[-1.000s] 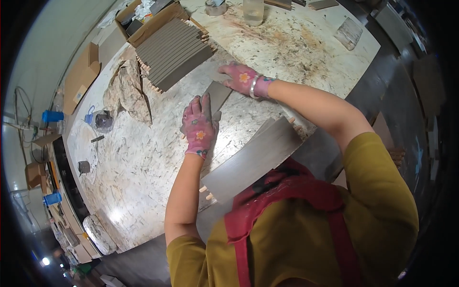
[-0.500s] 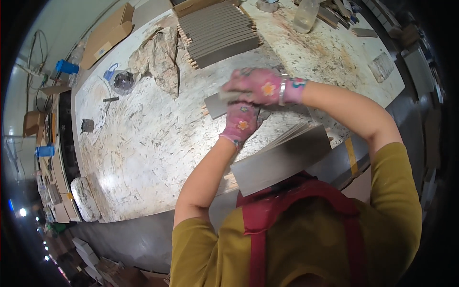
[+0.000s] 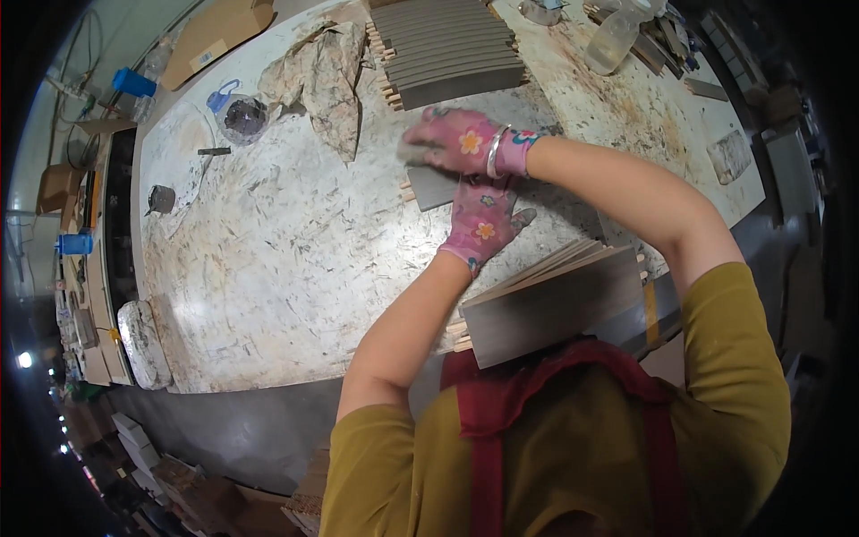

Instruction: The person sands wooden planks using a sanding block, handling the planks individually and stacking them.

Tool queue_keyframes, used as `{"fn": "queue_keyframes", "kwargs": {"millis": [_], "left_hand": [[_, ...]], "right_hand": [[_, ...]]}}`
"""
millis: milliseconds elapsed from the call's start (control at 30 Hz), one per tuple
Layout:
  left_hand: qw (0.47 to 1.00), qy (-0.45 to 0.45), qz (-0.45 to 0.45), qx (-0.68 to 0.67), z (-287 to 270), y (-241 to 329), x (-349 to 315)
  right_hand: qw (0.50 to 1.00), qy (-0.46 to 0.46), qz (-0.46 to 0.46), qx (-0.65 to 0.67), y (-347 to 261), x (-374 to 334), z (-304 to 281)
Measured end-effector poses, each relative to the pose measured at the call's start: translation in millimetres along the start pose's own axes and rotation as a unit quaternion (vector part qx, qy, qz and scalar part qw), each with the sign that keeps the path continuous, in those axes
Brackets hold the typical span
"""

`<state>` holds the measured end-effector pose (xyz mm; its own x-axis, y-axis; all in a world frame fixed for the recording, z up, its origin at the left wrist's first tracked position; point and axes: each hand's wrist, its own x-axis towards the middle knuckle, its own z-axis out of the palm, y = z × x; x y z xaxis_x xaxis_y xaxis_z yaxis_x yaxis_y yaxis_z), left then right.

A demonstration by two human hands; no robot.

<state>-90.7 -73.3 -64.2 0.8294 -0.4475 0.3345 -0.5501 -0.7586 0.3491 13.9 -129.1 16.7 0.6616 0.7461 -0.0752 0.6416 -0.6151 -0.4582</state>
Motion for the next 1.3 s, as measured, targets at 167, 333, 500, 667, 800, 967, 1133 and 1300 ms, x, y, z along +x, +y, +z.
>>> {"fn": "queue_keyframes", "kwargs": {"millis": [167, 333, 500, 667, 800, 967, 1133, 1300], "left_hand": [[1.000, 0.012, 0.009, -0.013, 0.0, 3.0, 3.5], [0.997, -0.051, -0.056, -0.027, 5.8, 5.5, -2.5], [1.000, -0.013, -0.014, -0.023, 7.7, 0.1, 0.2], [0.997, -0.032, -0.043, -0.054, 6.5, 4.1, 2.2], [0.998, -0.008, -0.045, -0.039, 27.1, -6.8, -10.1], [1.000, 0.014, -0.005, -0.026, 9.2, 1.6, 3.7], [1.000, -0.017, 0.019, 0.009, -10.1, -2.1, 2.9], [0.997, 0.041, -0.065, 0.023, -49.6, -40.8, -28.1]], "right_hand": [[0.995, -0.028, 0.002, -0.092, 1.8, 13.1, 7.8], [0.995, -0.041, -0.047, -0.083, -6.4, -0.7, 12.8], [0.995, 0.015, -0.014, -0.102, -5.4, 10.8, 11.8], [0.993, -0.017, -0.013, -0.119, -1.5, 14.2, 14.1], [0.995, 0.007, -0.019, -0.094, -24.8, 4.5, 15.9], [0.988, -0.005, 0.059, -0.146, -5.1, 12.8, 5.6], [0.994, 0.082, 0.008, -0.071, 2.9, -11.6, -8.5], [0.989, 0.144, 0.019, 0.031, 64.1, -63.8, -39.8]]}}
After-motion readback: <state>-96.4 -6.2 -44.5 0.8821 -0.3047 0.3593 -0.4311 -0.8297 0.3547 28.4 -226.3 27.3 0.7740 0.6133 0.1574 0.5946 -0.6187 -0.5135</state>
